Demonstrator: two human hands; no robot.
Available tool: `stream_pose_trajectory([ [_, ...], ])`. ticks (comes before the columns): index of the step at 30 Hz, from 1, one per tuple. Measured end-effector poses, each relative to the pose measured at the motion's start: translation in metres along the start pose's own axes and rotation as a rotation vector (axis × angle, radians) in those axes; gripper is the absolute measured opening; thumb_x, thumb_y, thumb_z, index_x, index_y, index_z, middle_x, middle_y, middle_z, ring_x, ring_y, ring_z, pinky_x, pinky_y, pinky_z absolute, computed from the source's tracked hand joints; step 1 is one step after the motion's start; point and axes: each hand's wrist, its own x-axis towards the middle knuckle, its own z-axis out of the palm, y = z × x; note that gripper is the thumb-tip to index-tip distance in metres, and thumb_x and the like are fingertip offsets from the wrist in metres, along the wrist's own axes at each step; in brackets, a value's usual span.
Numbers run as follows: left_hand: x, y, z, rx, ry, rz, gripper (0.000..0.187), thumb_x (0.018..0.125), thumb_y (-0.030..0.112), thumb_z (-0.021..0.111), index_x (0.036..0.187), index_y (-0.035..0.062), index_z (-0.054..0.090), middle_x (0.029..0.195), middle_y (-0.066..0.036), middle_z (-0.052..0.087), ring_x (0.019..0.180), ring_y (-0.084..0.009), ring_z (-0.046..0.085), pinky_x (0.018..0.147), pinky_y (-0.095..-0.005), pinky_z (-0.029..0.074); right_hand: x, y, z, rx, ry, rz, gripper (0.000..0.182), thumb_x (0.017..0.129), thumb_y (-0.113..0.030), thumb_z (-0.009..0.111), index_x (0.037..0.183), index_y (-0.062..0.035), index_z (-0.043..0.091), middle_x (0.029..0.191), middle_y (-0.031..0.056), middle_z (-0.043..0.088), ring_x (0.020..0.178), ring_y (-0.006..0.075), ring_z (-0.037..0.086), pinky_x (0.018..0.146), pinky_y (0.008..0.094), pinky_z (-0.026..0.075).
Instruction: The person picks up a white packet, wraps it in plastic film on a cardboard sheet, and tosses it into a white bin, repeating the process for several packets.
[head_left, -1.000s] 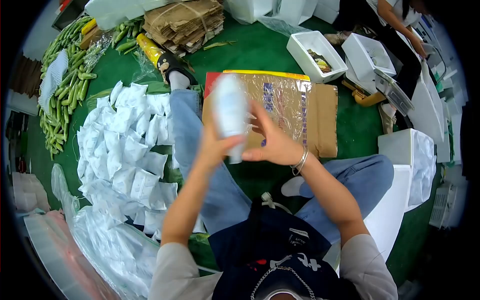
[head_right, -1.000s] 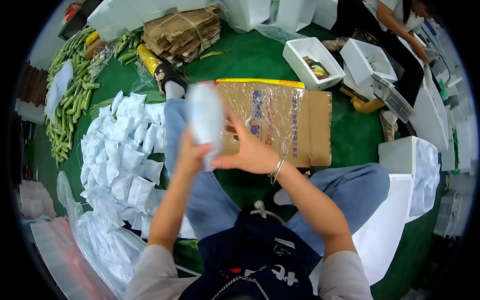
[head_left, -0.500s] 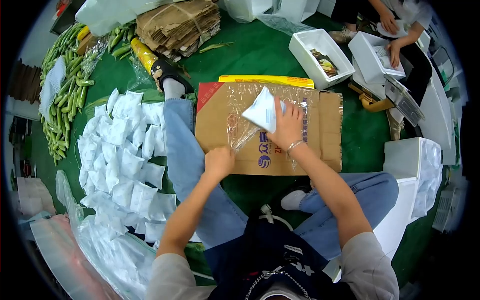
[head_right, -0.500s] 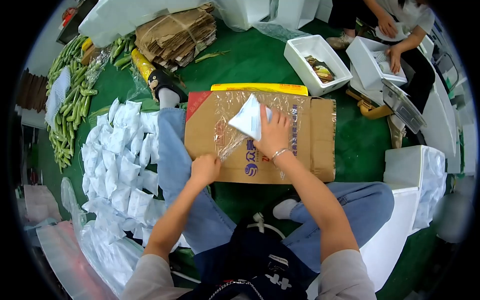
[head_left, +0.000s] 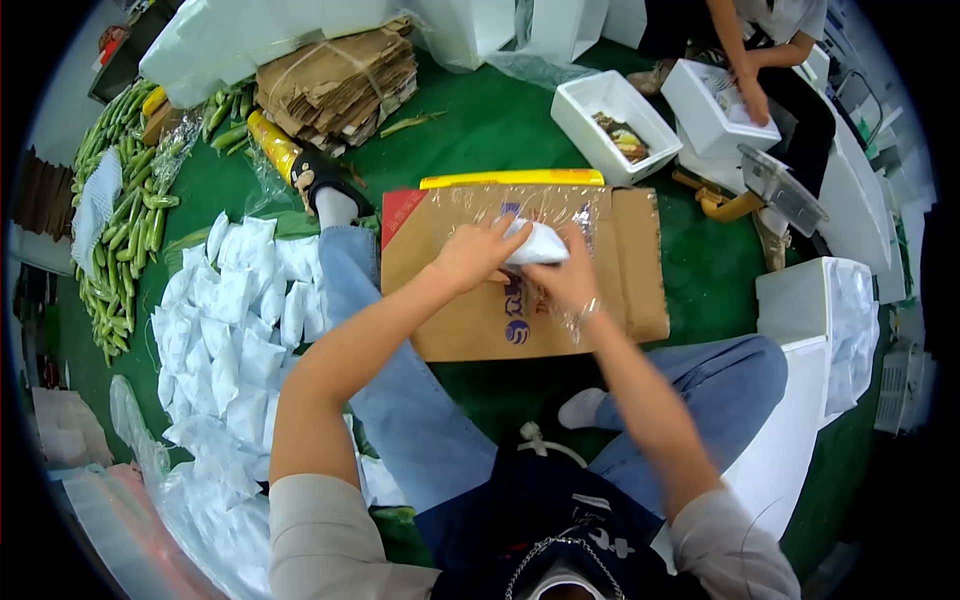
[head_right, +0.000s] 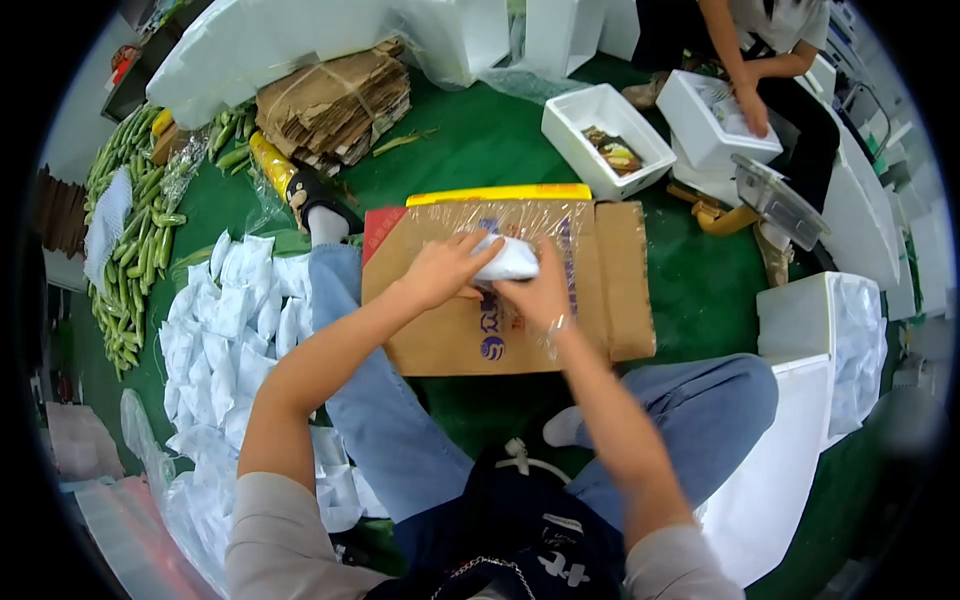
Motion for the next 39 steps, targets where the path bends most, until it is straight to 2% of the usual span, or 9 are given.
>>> stream_pose_trajectory([
  [4,0.015,-0.01,0.0,0.059,-0.125,0.026,0.081,0.07,0.04,0.077,0.137,0.0124,0.042,0.127,-0.019,0.053,0.072,-0.0359,0.066,0.065,-0.042,0.054,-0.094,0.019,-0.005,-0.865,0.224,-0.246,0.042,0.076,-0.023,0.074,0.11,-0.0023,0.06,0.119,0.0139,0.055,0.113,0.035,0.048,0.093,0.0442,0.04],
  [6,0.014,-0.016,-0.002,0.064,-0.098,0.074,0.078,0.071,0.042,0.075,0.136,0.0128,0.042,0.12,-0.019,0.058,0.07,-0.0357,0.066,0.064,-0.0422,0.053,-0.088,0.03,-0.04,-0.711,0.531,-0.351,0.018,0.081,-0.017,0.068,0.08,0.0,0.063,0.083,0.0117,0.064,0.073,0.0304,0.059,0.065,0.0401,0.047],
  [8,0.013,-0.001,-0.007,0.048,-0.072,0.113,0.076,0.072,0.043,0.074,0.135,0.0132,0.043,0.112,-0.02,0.062,0.068,-0.0356,0.066,0.062,-0.0423,0.053,-0.068,-0.03,-0.075,-0.447,0.534,0.103,0.017,0.08,-0.014,0.067,0.08,0.0023,0.065,0.074,0.015,0.064,0.067,0.029,0.062,0.064,0.0404,0.049],
  [12,0.011,0.045,-0.037,-0.12,-0.175,0.018,0.06,0.08,0.056,0.062,0.114,0.0064,0.06,0.081,-0.021,0.065,0.069,-0.0366,0.065,0.062,-0.0452,0.052,0.003,-0.064,-0.082,-0.4,0.276,-0.006,0.011,0.077,-0.007,0.063,0.082,-0.0009,0.071,0.068,0.0155,0.066,0.062,0.0264,0.065,0.059,0.0339,0.05],
  [15,0.001,0.041,-0.026,-0.34,-0.106,-0.046,0.06,0.09,0.058,0.05,0.093,0.0011,0.069,0.067,-0.022,0.063,0.066,-0.0382,0.064,0.064,-0.0439,0.052,-0.041,-0.075,-0.034,-0.872,-0.029,-0.272,0.024,0.075,-0.005,0.059,0.096,-0.0048,0.07,0.074,0.0176,0.067,0.067,0.0323,0.066,0.067,0.04,0.053],
  [18,-0.019,0.02,0.007,-0.917,-0.535,-0.364,0.042,0.095,0.04,0.048,0.115,0.008,0.065,0.109,-0.016,0.067,0.098,-0.0229,0.062,0.085,-0.0368,0.047,-0.114,-0.082,-0.038,-0.869,-0.25,-0.588,0.069,0.073,-0.014,0.066,0.134,0.0047,0.04,0.132,0.0268,0.048,0.122,0.0358,0.049,0.102,0.0424,0.04],
  [23,-0.027,0.037,0.02,-1.122,-0.893,-0.568,0.044,0.094,0.035,0.041,0.119,0.0049,0.061,0.122,-0.014,0.061,0.105,-0.0279,0.059,0.089,-0.038,0.046,-0.127,-0.033,-0.028,-1.048,-0.461,-0.558,0.081,0.07,-0.019,0.07,0.135,0.0096,0.032,0.137,0.031,0.038,0.13,0.0354,0.04,0.107,0.0403,0.034],
  [29,-0.024,0.06,-0.017,-0.215,0.146,-0.147,0.045,0.092,0.044,0.049,0.113,0.0056,0.062,0.091,-0.022,0.066,0.086,-0.0386,0.065,0.077,-0.0475,0.051,-0.03,-0.028,-0.032,-0.782,-1.18,0.039,0.082,0.061,-0.047,0.077,0.12,0.0041,0.052,0.087,0.0181,0.067,0.08,0.0337,0.066,0.078,0.0414,0.052],
  [39,-0.001,0.04,-0.017,-0.237,-0.268,0.023,0.062,0.075,0.061,0.066,0.092,0.0012,0.065,0.082,-0.021,0.067,0.074,-0.0375,0.066,0.068,-0.0442,0.052,0.028,0.0,-0.031,0.327,-1.085,0.59,0.05,0.087,-0.024,0.063,0.129,-0.0007,0.049,0.116,0.0075,0.06,0.1,0.0144,0.059,0.084,0.027,0.048],
])
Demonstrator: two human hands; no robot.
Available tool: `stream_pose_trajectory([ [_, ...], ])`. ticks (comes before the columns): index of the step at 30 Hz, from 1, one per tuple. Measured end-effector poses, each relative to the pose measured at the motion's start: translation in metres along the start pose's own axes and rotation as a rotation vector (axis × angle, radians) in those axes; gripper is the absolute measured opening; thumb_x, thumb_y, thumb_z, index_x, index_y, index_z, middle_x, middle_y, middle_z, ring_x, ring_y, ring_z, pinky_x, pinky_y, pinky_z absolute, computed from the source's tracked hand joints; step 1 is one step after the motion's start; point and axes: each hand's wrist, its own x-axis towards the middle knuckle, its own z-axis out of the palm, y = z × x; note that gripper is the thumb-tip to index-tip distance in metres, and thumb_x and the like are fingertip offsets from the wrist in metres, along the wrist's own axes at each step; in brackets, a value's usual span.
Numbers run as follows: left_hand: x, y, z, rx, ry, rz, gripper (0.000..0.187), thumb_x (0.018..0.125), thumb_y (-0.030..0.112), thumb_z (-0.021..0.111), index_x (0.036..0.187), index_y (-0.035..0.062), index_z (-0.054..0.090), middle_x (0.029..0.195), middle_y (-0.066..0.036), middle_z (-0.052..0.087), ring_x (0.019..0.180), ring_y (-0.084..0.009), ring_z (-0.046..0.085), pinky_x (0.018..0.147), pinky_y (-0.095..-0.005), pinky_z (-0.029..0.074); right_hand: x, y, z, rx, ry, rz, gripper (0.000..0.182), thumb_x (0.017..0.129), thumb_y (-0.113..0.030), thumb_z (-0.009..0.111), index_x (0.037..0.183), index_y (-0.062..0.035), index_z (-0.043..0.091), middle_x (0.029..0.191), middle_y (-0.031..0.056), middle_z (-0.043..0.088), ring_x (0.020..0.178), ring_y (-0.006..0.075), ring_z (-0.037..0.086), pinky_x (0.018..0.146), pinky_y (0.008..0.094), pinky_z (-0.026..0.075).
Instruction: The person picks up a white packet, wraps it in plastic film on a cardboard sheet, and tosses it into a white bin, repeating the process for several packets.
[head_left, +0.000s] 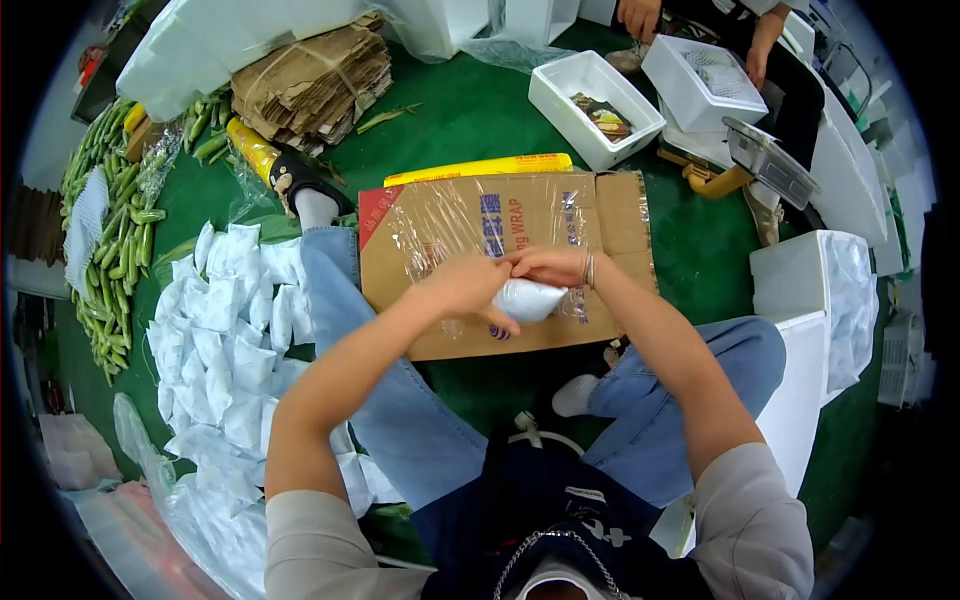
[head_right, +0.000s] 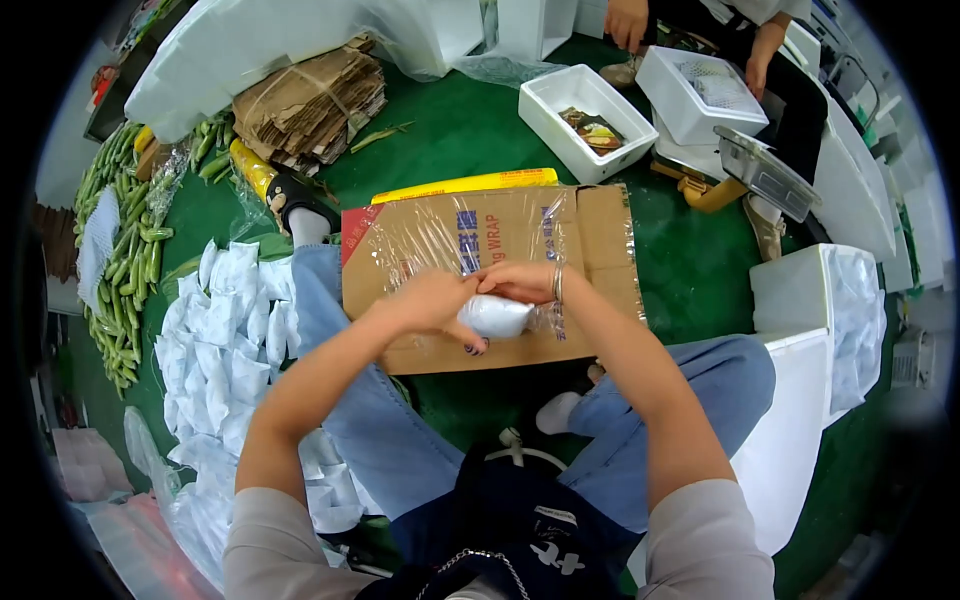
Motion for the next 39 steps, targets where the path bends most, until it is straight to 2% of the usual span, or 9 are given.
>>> stream_pose_trajectory([
  [12,-0.059,0.049,0.053,-1.496,-0.714,-0.486,0.047,0.09,0.044,0.061,0.112,0.0032,0.06,0.103,0.0,0.061,0.092,-0.0071,0.054,0.076,-0.0266,0.048,-0.001,0.038,0.043,-0.076,0.33,-0.162,0.041,0.096,-0.025,0.052,0.134,-0.0097,0.053,0.136,0.0022,0.053,0.121,0.0139,0.049,0.102,0.0294,0.039],
  [18,-0.129,0.159,0.145,-1.556,-0.997,0.066,0.042,0.089,0.036,0.066,0.113,0.0013,0.06,0.102,0.0,0.061,0.089,-0.0072,0.054,0.076,-0.0254,0.047,0.007,0.07,0.06,-0.473,0.364,-0.377,0.036,0.093,-0.026,0.056,0.122,-0.0053,0.06,0.131,0.0107,0.056,0.119,0.0203,0.052,0.101,0.0315,0.039],
  [20,-0.182,0.221,0.141,-1.953,-0.631,-0.786,0.043,0.091,0.042,0.061,0.111,0.0045,0.063,0.096,-0.002,0.065,0.088,-0.0115,0.059,0.077,-0.0288,0.05,-0.009,0.086,0.088,-1.333,0.757,-0.62,0.037,0.092,-0.028,0.056,0.119,-0.0034,0.06,0.124,0.0148,0.059,0.118,0.0276,0.055,0.101,0.0338,0.04],
  [22,-0.203,0.236,0.143,-2.012,-0.379,-0.924,0.047,0.089,0.045,0.061,0.114,0.0046,0.061,0.094,-0.005,0.067,0.086,-0.0153,0.063,0.08,-0.0329,0.052,-0.041,0.069,0.119,-1.446,0.82,-0.549,0.041,0.094,-0.033,0.052,0.122,-0.0036,0.058,0.124,0.0161,0.059,0.118,0.0327,0.054,0.104,0.036,0.037],
  [24,-0.2,0.256,0.067,-2.155,0.04,-0.945,0.053,0.087,0.046,0.061,0.121,0.0047,0.059,0.104,-0.011,0.067,0.09,-0.0202,0.066,0.084,-0.0376,0.053,-0.087,0.034,0.168,-0.727,0.528,-0.403,0.045,0.097,-0.039,0.045,0.122,-0.0043,0.058,0.126,0.0154,0.058,0.122,0.0277,0.053,0.108,0.0374,0.033],
  [28,-0.168,0.203,0.102,-2.593,0.075,-0.563,0.053,0.094,0.048,0.048,0.124,0.005,0.057,0.105,-0.012,0.067,0.089,-0.0229,0.067,0.072,-0.0364,0.056,-0.134,0.026,0.234,-0.489,0.262,-0.645,0.039,0.095,-0.031,0.05,0.101,0.0039,0.065,0.107,0.0141,0.066,0.103,0.0227,0.061,0.095,0.0351,0.044],
  [31,-0.128,0.205,0.048,-2.289,0.528,-0.537,0.049,0.096,0.045,0.046,0.122,0.0034,0.05,0.1,-0.016,0.066,0.08,-0.0284,0.067,0.067,-0.0372,0.056,-0.114,0.053,0.218,0.116,0.805,-0.676,0.033,0.095,-0.022,0.048,0.077,0.0011,0.062,0.079,0.0126,0.067,0.081,0.0205,0.065,0.079,0.0312,0.049],
  [34,-0.123,0.226,0.025,-0.71,1.03,-0.369,0.037,0.095,0.027,0.052,0.119,-0.0007,0.047,0.097,-0.018,0.066,0.081,-0.0276,0.067,0.072,-0.0348,0.052,-0.08,0.072,0.186,-0.114,1.37,-0.694,0.031,0.097,-0.022,0.046,0.083,0.0018,0.06,0.088,0.0151,0.066,0.089,0.0213,0.064,0.078,0.0306,0.047],
  [39,-0.095,0.183,0.046,-1.066,1.185,-0.709,0.038,0.097,0.032,0.046,0.104,-0.0042,0.057,0.092,-0.015,0.068,0.078,-0.0266,0.067,0.07,-0.0339,0.051,-0.12,0.019,0.28,-0.735,1.49,-0.878,0.046,0.083,-0.022,0.065,0.123,-0.0004,0.053,0.126,0.0246,0.051,0.111,0.0433,0.052,0.093,0.0444,0.043],
])
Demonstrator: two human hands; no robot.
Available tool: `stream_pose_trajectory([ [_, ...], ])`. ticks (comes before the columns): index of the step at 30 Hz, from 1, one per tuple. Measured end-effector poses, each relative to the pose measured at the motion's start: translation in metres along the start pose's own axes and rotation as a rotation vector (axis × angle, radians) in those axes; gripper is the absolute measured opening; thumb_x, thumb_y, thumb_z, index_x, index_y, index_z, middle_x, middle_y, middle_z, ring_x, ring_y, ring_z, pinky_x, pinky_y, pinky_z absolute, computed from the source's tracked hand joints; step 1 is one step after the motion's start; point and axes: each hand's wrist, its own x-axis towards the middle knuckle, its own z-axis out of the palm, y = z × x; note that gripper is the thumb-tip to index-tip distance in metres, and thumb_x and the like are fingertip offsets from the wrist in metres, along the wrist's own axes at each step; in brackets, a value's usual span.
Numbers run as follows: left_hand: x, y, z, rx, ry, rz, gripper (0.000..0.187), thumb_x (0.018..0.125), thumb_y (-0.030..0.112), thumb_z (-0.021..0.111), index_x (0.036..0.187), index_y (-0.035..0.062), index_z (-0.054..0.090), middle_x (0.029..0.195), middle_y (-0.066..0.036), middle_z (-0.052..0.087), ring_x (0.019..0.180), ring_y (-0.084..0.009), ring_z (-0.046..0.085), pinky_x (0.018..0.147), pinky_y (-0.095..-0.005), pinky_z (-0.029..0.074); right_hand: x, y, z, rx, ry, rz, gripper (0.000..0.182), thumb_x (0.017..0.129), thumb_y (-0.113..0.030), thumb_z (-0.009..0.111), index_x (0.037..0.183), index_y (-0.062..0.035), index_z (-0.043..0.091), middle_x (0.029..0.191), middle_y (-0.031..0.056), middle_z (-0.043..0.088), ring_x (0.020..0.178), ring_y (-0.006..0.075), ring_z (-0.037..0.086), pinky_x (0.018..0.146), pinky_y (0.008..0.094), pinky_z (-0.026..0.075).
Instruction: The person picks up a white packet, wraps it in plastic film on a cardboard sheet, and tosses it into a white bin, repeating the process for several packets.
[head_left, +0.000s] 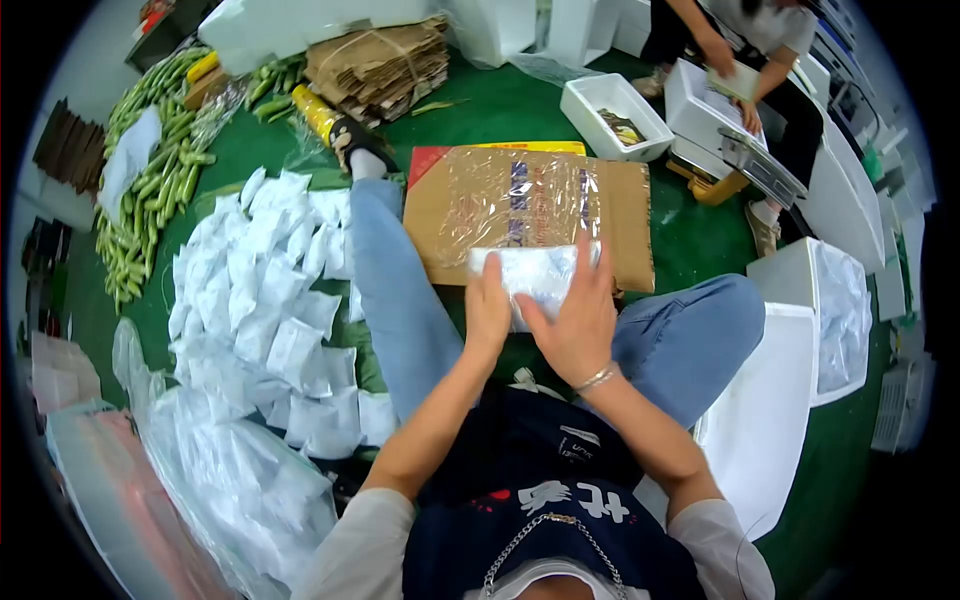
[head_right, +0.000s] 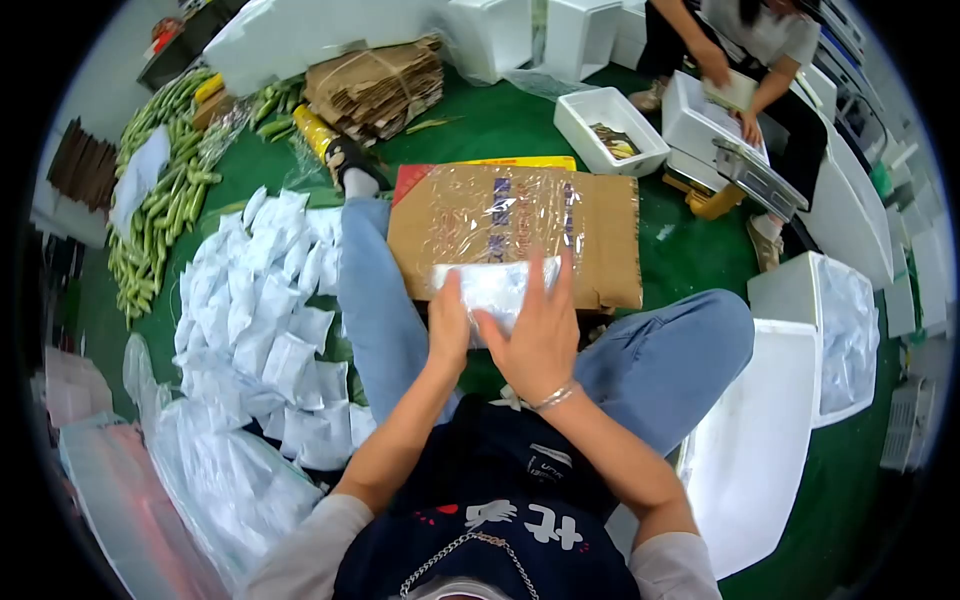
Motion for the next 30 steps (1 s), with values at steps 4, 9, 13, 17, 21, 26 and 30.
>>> stream_pose_trajectory([
  [4,0.005,-0.04,0.016,-0.675,-0.776,-0.849,0.046,0.096,0.039,0.047,0.125,0.0049,0.055,0.113,-0.011,0.065,0.098,-0.023,0.066,0.084,-0.0359,0.055,-0.005,-0.039,-0.053,-0.507,-0.486,-0.418,0.05,0.073,-0.019,0.072,0.118,-0.0018,0.059,0.135,0.0208,0.045,0.123,0.0403,0.047,0.098,0.0473,0.04],
  [9,-0.042,-0.001,0.041,0.057,-1.364,-0.645,0.032,0.094,0.035,0.052,0.118,0.013,0.055,0.105,-0.002,0.061,0.093,-0.013,0.06,0.07,-0.0336,0.053,-0.034,-0.023,-0.074,-0.238,-0.586,-0.544,0.008,0.072,-0.008,0.064,0.073,-0.0014,0.059,0.08,0.0144,0.064,0.074,0.0342,0.059,0.071,0.0428,0.045],
  [13,-0.063,0.001,0.082,-0.339,-1.142,-0.446,0.051,0.1,0.05,0.035,0.1,0.0071,0.063,0.103,-0.007,0.062,0.105,-0.0159,0.053,0.094,-0.0324,0.039,-0.013,0.004,-0.099,-0.242,-0.194,-0.445,0.017,0.085,-0.004,0.052,0.069,0.0003,0.056,0.066,0.0119,0.057,0.06,0.0277,0.051,0.059,0.0367,0.039],
  [17,-0.065,0.073,0.098,0.009,-1.268,0.33,0.051,0.097,0.045,0.041,0.095,-0.0025,0.059,0.103,-0.021,0.063,0.097,-0.0319,0.061,0.085,-0.0429,0.046,0.0,0.014,-0.157,-0.014,-0.099,-0.362,0.027,0.094,-0.012,0.047,0.074,0.0039,0.056,0.067,0.0097,0.058,0.064,0.023,0.053,0.065,0.0343,0.042],
  [21,-0.133,0.108,0.107,-0.002,-1.124,0.673,0.064,0.087,0.03,0.055,0.131,-0.0106,0.034,0.097,-0.034,0.059,0.091,-0.0407,0.062,0.082,-0.0457,0.049,0.029,0.026,-0.269,-0.384,0.148,0.163,0.033,0.095,-0.021,0.05,0.081,0.006,0.061,0.075,0.0127,0.063,0.069,0.0253,0.057,0.069,0.0363,0.047],
  [26,-0.034,0.077,-0.007,-0.006,-0.726,0.579,0.042,0.087,0.026,0.058,0.122,0.004,0.051,0.102,-0.018,0.062,0.091,-0.035,0.062,0.078,-0.0461,0.05,0.032,0.079,-0.365,-1.358,0.037,0.358,0.038,0.094,-0.024,0.052,0.087,0.0102,0.067,0.082,0.0207,0.068,0.066,0.0295,0.061,0.065,0.0397,0.051],
  [30,0.073,-0.069,-0.238,0.615,0.314,-0.069,0.052,0.08,0.027,0.071,0.119,-0.0009,0.052,0.11,-0.023,0.059,0.097,-0.0324,0.061,0.079,-0.0389,0.051,0.045,0.149,-0.362,-1.004,-0.062,0.279,0.033,0.096,-0.022,0.05,0.089,0.006,0.064,0.08,0.0143,0.065,0.07,0.0246,0.059,0.068,0.0367,0.048],
])
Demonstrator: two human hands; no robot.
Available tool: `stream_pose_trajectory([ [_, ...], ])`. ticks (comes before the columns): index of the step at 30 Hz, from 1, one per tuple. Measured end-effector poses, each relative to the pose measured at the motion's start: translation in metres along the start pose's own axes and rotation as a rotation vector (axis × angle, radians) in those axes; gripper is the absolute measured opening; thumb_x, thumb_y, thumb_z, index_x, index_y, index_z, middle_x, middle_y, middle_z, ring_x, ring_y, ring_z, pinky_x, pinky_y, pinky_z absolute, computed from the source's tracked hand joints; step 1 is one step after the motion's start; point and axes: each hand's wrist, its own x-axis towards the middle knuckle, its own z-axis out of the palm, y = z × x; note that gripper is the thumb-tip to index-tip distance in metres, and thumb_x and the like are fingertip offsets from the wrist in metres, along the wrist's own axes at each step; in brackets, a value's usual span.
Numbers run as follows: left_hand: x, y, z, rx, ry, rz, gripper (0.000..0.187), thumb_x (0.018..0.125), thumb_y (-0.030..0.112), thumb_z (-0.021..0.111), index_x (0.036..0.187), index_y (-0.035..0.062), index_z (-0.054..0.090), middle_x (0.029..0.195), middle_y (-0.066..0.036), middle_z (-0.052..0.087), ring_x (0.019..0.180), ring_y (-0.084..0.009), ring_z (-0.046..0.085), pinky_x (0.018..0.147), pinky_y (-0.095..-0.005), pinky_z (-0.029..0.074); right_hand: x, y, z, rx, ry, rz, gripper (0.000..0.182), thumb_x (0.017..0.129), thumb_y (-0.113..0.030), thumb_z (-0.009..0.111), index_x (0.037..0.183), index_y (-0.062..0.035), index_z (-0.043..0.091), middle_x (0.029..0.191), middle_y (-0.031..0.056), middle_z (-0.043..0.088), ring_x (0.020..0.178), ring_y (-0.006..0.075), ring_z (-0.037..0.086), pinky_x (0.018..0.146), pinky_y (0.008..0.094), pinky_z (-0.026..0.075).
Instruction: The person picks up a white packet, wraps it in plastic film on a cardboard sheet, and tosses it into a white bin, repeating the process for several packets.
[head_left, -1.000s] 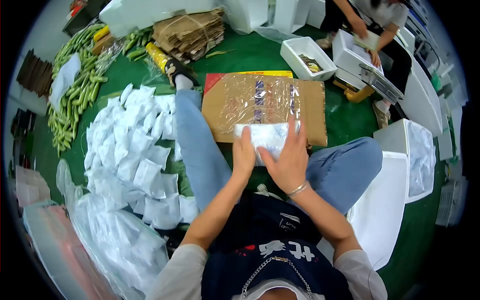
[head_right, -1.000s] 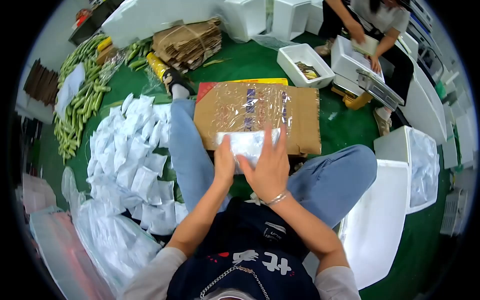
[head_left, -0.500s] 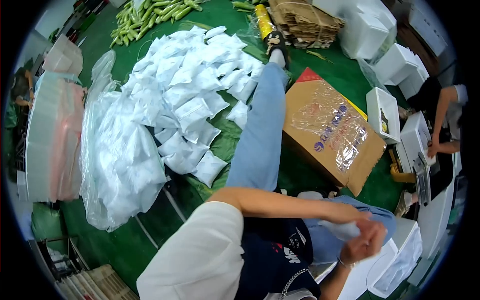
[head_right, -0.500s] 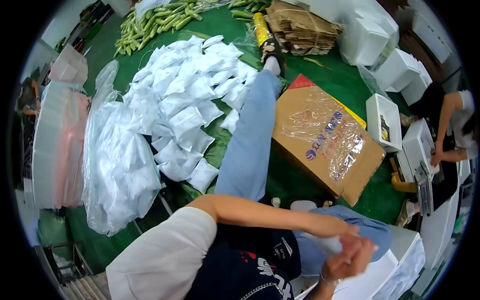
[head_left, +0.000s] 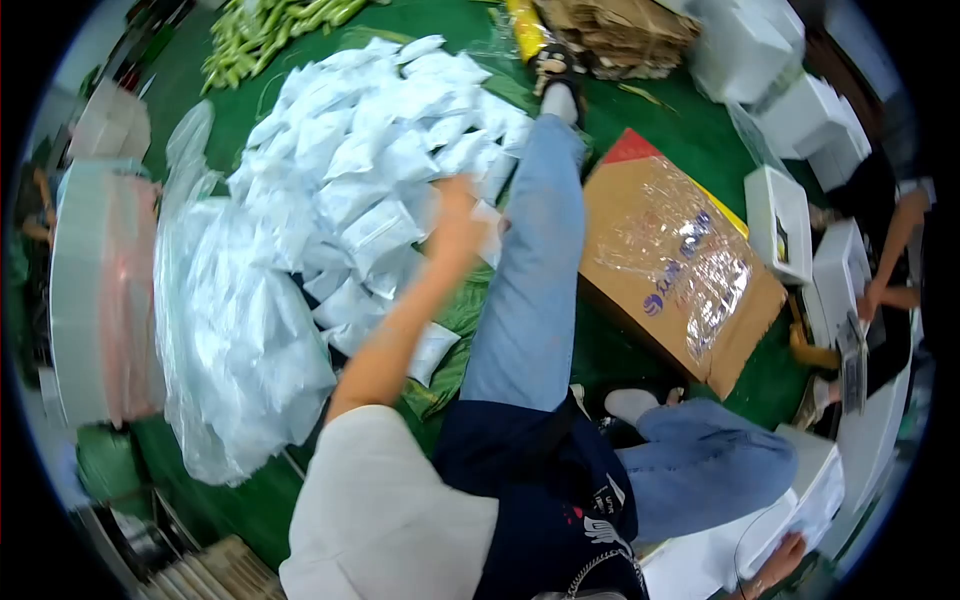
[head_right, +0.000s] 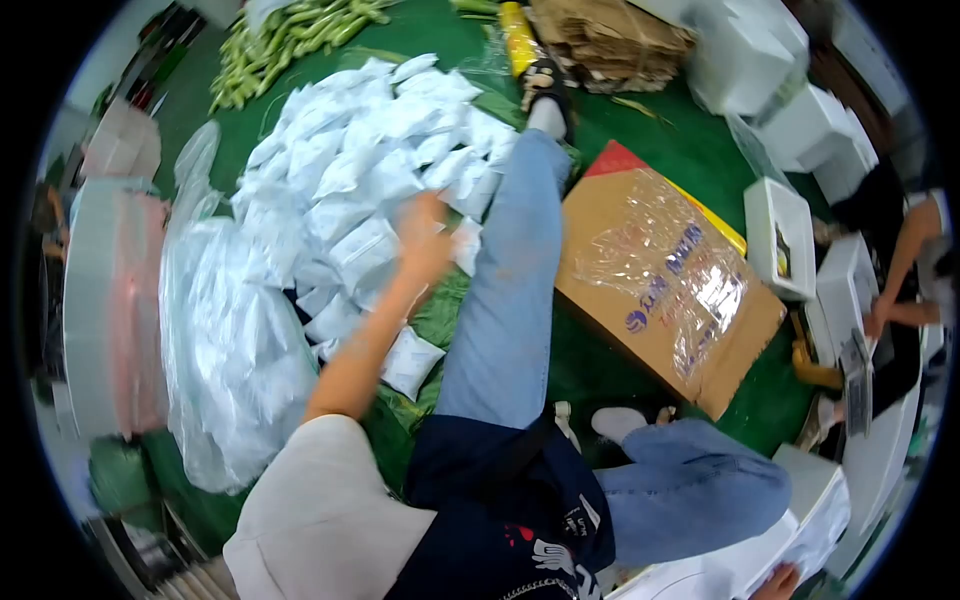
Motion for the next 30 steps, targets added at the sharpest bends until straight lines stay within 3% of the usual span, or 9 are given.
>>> stream_pose_trajectory([
  [1,0.022,-0.062,-0.023,0.857,0.227,0.195,0.063,0.074,0.035,0.076,0.119,-0.003,0.053,0.117,-0.024,0.057,0.104,-0.0327,0.058,0.092,-0.0407,0.046,0.008,0.034,0.021,0.155,-0.023,-0.053,0.031,0.099,-0.024,0.047,0.09,0.0034,0.06,0.08,0.0105,0.061,0.075,0.0215,0.057,0.073,0.0336,0.046],
  [3,0.023,-0.129,-0.076,1.067,-0.241,-0.16,0.081,0.073,0.05,0.071,0.128,-0.0044,0.047,0.134,-0.024,0.048,0.127,-0.0359,0.042,0.106,-0.0443,0.034,0.007,-0.071,0.031,0.472,-0.114,-0.043,0.026,0.098,-0.02,0.051,0.098,0.0037,0.061,0.089,0.012,0.064,0.083,0.0186,0.058,0.074,0.0329,0.048],
  [5,0.009,-0.218,-0.083,1.35,-0.247,-0.15,0.102,0.059,0.04,0.083,0.138,-0.0038,0.036,0.142,-0.023,0.041,0.132,-0.0352,0.039,0.111,-0.0422,0.03,0.006,-0.191,0.033,0.487,-0.23,-0.123,0.015,0.095,-0.013,0.056,0.098,0.0008,0.062,0.083,0.0046,0.063,0.078,0.0112,0.058,0.069,0.0239,0.045],
  [10,0.007,-0.16,-0.076,1.3,-0.18,-0.167,0.11,0.05,0.039,0.086,0.135,-0.0079,0.035,0.136,-0.024,0.043,0.128,-0.0359,0.04,0.109,-0.0419,0.03,-0.001,-0.303,0.128,0.752,-0.573,-0.149,0.023,0.083,-0.013,0.066,0.101,0.001,0.062,0.09,0.0132,0.066,0.084,0.0203,0.065,0.075,0.0312,0.051],
  [14,0.007,-0.167,-0.067,1.173,-0.194,-0.256,0.105,0.049,0.037,0.086,0.131,-0.0075,0.037,0.131,-0.024,0.045,0.121,-0.0376,0.044,0.106,-0.043,0.032,-0.013,-0.323,0.236,0.443,-0.437,-0.277,0.032,0.081,-0.023,0.065,0.103,-0.001,0.06,0.1,0.0206,0.064,0.091,0.0384,0.062,0.08,0.0457,0.05],
  [18,0.01,-0.161,-0.043,1.042,-0.025,-0.035,0.097,0.05,0.033,0.083,0.128,-0.007,0.039,0.127,-0.025,0.047,0.12,-0.0396,0.044,0.105,-0.0457,0.034,-0.035,-0.333,0.251,0.636,-0.468,0.026,0.035,0.079,-0.022,0.065,0.107,-0.0034,0.057,0.106,0.0212,0.059,0.098,0.0398,0.058,0.083,0.0468,0.048],
  [20,0.028,-0.13,-0.031,0.74,-0.023,-0.342,0.097,0.052,0.03,0.082,0.13,-0.008,0.038,0.131,-0.025,0.046,0.124,-0.0394,0.042,0.107,-0.0449,0.033,-0.041,-0.317,0.247,0.559,-0.356,0.049,0.038,0.078,-0.021,0.067,0.11,-0.0047,0.055,0.108,0.0216,0.058,0.099,0.0408,0.057,0.084,0.0469,0.047],
  [25,0.084,0.061,0.049,0.047,-0.027,0.445,0.099,0.064,0.025,0.078,0.14,-0.0097,0.025,0.14,-0.026,0.034,0.132,-0.0371,0.033,0.112,-0.043,0.024,-0.055,-0.313,0.246,0.41,-0.266,-0.041,0.064,0.069,-0.017,0.077,0.126,-0.0104,0.049,0.116,0.0179,0.051,0.107,0.0383,0.048,0.09,0.0454,0.044],
  [30,0.047,0.199,0.231,0.017,-0.393,1.059,0.104,0.048,0.022,0.084,0.137,-0.0009,0.036,0.132,-0.024,0.044,0.123,-0.0408,0.041,0.105,-0.05,0.031,-0.067,-0.309,0.272,0.373,-0.182,-0.131,0.037,0.073,-0.006,0.071,0.109,-0.0103,0.062,0.113,0.0118,0.053,0.107,0.0336,0.049,0.087,0.0417,0.045],
])
